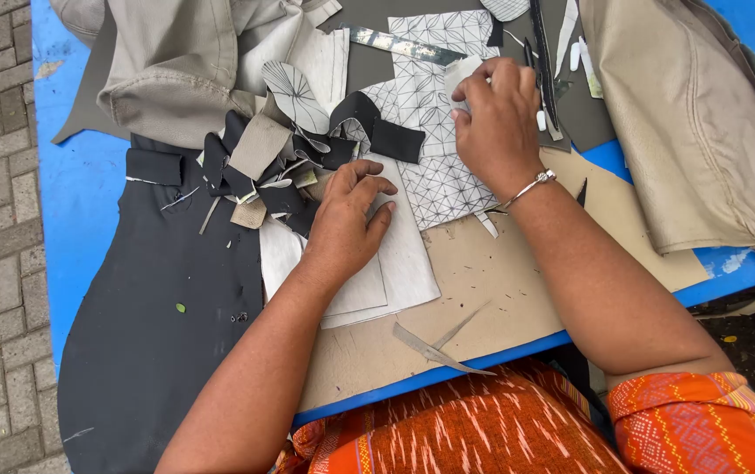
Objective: Measuring and marking leather scraps with a ruler and a white pen on a cutting table
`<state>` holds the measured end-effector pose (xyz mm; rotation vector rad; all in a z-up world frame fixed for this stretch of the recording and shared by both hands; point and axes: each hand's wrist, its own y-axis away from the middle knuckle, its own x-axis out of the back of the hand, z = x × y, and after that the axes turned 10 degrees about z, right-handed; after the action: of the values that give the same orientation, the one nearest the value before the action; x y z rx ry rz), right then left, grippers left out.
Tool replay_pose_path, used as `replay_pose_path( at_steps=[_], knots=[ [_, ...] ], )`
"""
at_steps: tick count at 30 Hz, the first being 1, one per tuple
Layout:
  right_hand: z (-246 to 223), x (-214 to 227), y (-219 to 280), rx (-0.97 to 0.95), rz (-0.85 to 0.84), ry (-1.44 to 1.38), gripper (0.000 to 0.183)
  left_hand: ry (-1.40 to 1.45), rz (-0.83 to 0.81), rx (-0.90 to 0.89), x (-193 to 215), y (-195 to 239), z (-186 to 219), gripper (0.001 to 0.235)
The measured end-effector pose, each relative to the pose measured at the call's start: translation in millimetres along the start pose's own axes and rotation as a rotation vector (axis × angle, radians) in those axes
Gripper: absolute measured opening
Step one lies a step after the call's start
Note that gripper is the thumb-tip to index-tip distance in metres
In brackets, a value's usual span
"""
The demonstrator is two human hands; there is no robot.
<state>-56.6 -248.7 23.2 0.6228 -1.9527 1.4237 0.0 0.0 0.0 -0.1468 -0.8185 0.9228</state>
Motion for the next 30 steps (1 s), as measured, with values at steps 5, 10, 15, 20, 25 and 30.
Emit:
replay_pose_path(
  at_steps=[5,10,15,20,25,30],
  knots=[
    [-29,-21,20,0.095,-0.209,-0.134,0.036,0.123,0.078,0.109,-6,0,-4,0.022],
    [-31,-34,24,0.066,-0.251,-0.264,0.037,0.561,0.092,0.456,1,-6,4,0.047],
    [-41,-26,30,0.101,-0.11,-0.47,0.029,0.792,0.116,0.638,-4,-8,8,0.067],
    [-53,-23,37,0.208,-0.088,-0.566,0.025,0.846,0.209,0.639,-2,-10,6,0.054],
    [-65,6,23,0.212,-0.116,-0.701,0.023,0.875,0.277,0.57,-1,-12,-9,0.046],
    [-66,9,24,0.119,-0.153,-0.755,0.024,0.855,0.21,0.565,3,-11,0,0.042]
  ],
)
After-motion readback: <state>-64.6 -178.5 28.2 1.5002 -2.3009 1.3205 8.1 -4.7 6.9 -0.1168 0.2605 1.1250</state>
